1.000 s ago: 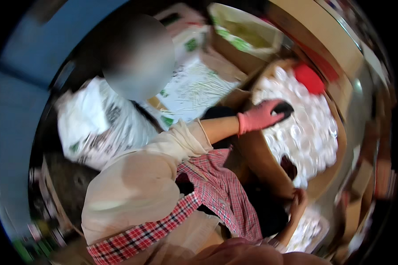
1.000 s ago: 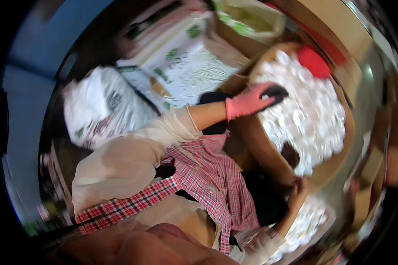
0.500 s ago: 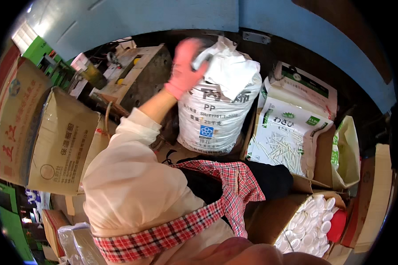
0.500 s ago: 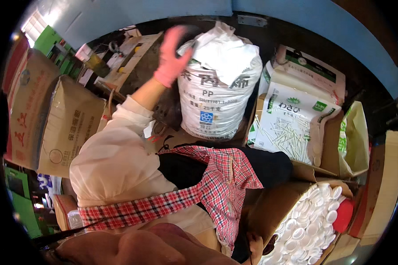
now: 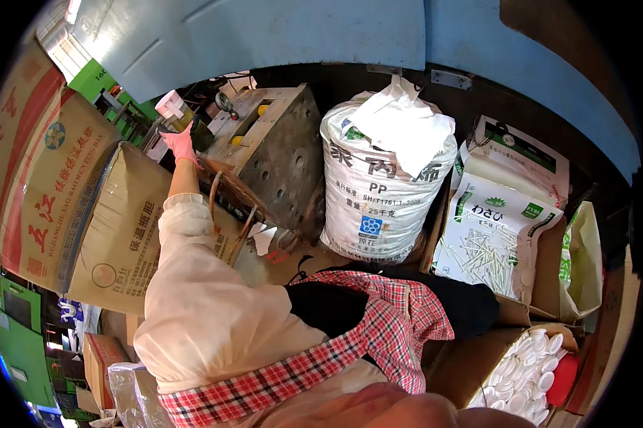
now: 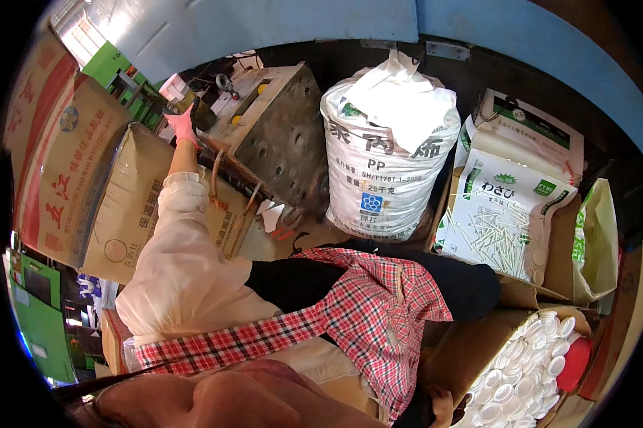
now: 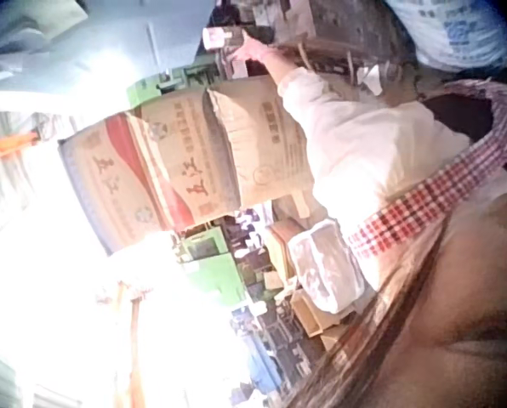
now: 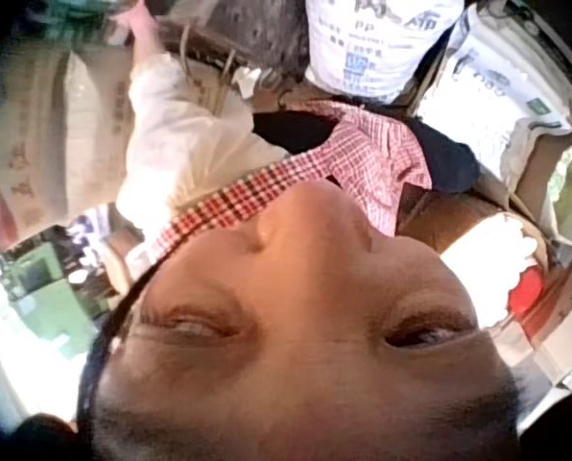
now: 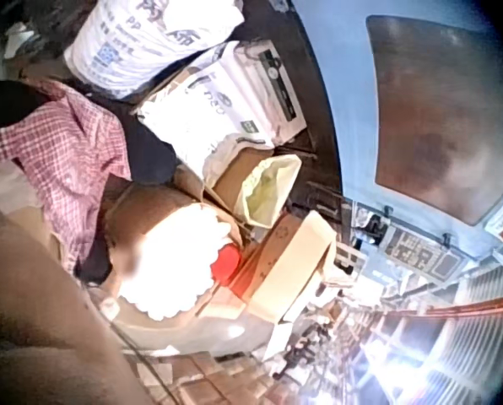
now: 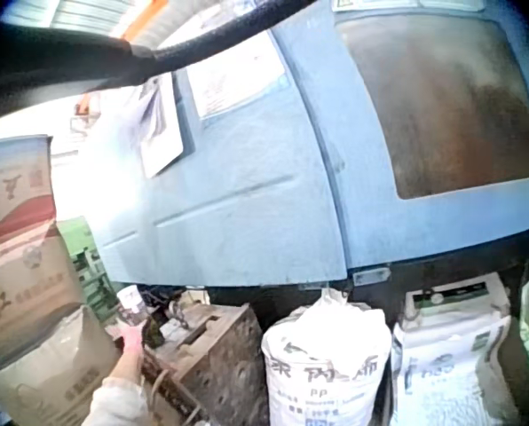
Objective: The person sits on the floor and repeatedly picks up small white plastic cups from a large cardboard box. They wipe the inside of each cup with a dark cloth and then place it into a second box. The person continues this repetitive process throughout the clip.
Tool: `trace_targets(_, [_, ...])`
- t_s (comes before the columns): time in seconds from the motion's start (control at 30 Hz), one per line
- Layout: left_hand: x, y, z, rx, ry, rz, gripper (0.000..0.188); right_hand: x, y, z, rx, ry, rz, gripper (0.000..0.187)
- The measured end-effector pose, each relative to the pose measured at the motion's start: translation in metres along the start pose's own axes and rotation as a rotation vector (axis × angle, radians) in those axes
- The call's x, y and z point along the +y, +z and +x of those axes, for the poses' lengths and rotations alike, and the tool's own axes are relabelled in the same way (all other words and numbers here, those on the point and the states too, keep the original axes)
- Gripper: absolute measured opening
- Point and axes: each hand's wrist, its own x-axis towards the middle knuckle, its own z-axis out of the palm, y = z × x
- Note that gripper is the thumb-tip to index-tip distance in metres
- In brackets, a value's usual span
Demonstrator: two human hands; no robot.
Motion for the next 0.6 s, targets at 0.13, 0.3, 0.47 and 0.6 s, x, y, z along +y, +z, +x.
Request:
trace_targets(0.13, [0.008, 0.013, 0.003, -0.060, 0.125, -0.426, 0.109, -0.014, -0.002, -0.016, 0.055, 0.008, -0.068, 0.023])
trace_targets(0.3, [0.117, 0.005, -0.055, -0.036, 0.446, -0.517, 0.104, -0.035, -0.001, -0.028, 0.180, 0.083, -0.069, 0.020])
trace_targets(0.47, [0.244, 0.013, -0.193, -0.440, 0.780, -0.776, 0.098, -0.027, -0.004, -0.020, 0.794, -0.159, -0.329, 0.017])
trace_targets(0.6, [0.294, 0.020, -0.312, -0.908, 0.826, -0.967, 0.099, -0.225, -0.055, -0.034, 0.851, -0.245, -0.124, 0.014])
